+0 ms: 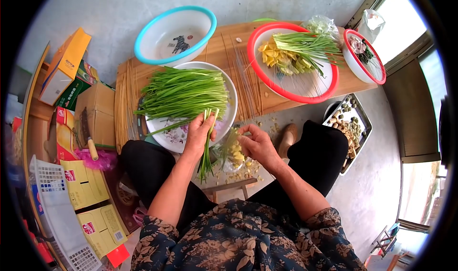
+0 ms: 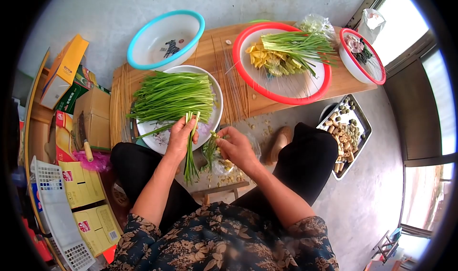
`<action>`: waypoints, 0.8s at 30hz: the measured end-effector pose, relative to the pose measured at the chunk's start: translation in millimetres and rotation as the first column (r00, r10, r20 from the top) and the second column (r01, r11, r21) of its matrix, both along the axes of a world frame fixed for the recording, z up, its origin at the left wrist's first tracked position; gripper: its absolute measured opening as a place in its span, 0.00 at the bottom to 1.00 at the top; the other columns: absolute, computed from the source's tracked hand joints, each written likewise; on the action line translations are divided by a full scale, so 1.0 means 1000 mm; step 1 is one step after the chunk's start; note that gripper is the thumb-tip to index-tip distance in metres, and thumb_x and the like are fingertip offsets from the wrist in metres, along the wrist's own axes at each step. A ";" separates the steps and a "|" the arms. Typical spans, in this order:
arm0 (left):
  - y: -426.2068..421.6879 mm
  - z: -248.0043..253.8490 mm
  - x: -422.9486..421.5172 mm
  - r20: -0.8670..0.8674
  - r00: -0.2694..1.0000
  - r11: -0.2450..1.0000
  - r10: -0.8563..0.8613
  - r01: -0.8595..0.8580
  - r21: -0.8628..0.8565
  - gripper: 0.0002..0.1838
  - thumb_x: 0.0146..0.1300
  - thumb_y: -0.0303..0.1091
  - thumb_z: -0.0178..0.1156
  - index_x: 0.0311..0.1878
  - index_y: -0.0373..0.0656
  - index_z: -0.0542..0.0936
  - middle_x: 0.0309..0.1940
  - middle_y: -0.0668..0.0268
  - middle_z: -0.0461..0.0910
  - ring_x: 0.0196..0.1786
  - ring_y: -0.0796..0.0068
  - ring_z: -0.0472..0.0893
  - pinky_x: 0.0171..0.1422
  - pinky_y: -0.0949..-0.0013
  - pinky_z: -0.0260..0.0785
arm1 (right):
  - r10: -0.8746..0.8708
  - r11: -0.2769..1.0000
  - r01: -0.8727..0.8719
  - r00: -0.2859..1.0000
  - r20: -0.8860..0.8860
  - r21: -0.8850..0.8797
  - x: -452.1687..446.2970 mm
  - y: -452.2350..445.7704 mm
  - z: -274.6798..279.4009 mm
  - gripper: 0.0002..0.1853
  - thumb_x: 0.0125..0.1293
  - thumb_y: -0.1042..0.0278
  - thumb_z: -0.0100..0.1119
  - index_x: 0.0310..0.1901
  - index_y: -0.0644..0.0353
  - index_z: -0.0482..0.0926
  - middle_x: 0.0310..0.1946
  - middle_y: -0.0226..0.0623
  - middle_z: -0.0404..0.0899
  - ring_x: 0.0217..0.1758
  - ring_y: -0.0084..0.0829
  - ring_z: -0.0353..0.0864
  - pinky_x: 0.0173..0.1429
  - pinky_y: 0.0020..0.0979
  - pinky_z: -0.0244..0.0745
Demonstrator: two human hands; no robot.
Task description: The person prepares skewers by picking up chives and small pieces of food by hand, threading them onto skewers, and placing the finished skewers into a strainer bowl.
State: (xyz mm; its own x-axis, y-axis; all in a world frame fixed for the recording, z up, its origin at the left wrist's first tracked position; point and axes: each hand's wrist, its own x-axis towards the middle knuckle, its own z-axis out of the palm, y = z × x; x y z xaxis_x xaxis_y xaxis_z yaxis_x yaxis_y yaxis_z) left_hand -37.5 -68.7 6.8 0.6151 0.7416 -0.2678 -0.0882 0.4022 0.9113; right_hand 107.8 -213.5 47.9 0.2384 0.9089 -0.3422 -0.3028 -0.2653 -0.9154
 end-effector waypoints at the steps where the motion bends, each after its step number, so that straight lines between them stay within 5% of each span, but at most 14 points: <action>1: 0.000 0.000 0.000 0.012 1.000 1.000 -0.002 0.002 -0.009 0.14 0.67 0.40 0.58 0.47 0.39 0.76 0.30 0.70 0.71 0.22 0.79 0.72 0.24 0.74 0.63 | 0.002 1.000 -0.002 1.000 0.002 -0.006 0.000 0.000 0.001 0.08 0.68 0.71 0.54 0.44 0.62 0.68 0.14 0.26 0.68 0.15 0.16 0.62 0.20 0.21 0.54; 24: -0.001 0.001 -0.002 0.065 0.998 0.999 -0.013 0.015 -0.033 0.14 0.68 0.40 0.58 0.45 0.38 0.77 0.29 0.71 0.73 0.22 0.81 0.71 0.26 0.77 0.62 | -0.005 1.000 0.006 1.000 0.009 -0.018 0.001 -0.001 0.003 0.07 0.68 0.72 0.54 0.43 0.62 0.69 0.15 0.26 0.68 0.16 0.15 0.62 0.20 0.20 0.53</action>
State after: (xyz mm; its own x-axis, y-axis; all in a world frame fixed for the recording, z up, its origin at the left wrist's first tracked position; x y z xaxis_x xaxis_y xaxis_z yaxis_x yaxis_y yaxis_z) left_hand -39.0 -69.2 7.4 0.6418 0.7243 -0.2520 -0.1406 0.4341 0.8898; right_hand 108.5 -214.1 50.4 0.2466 0.9014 -0.3559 -0.2960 -0.2797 -0.9133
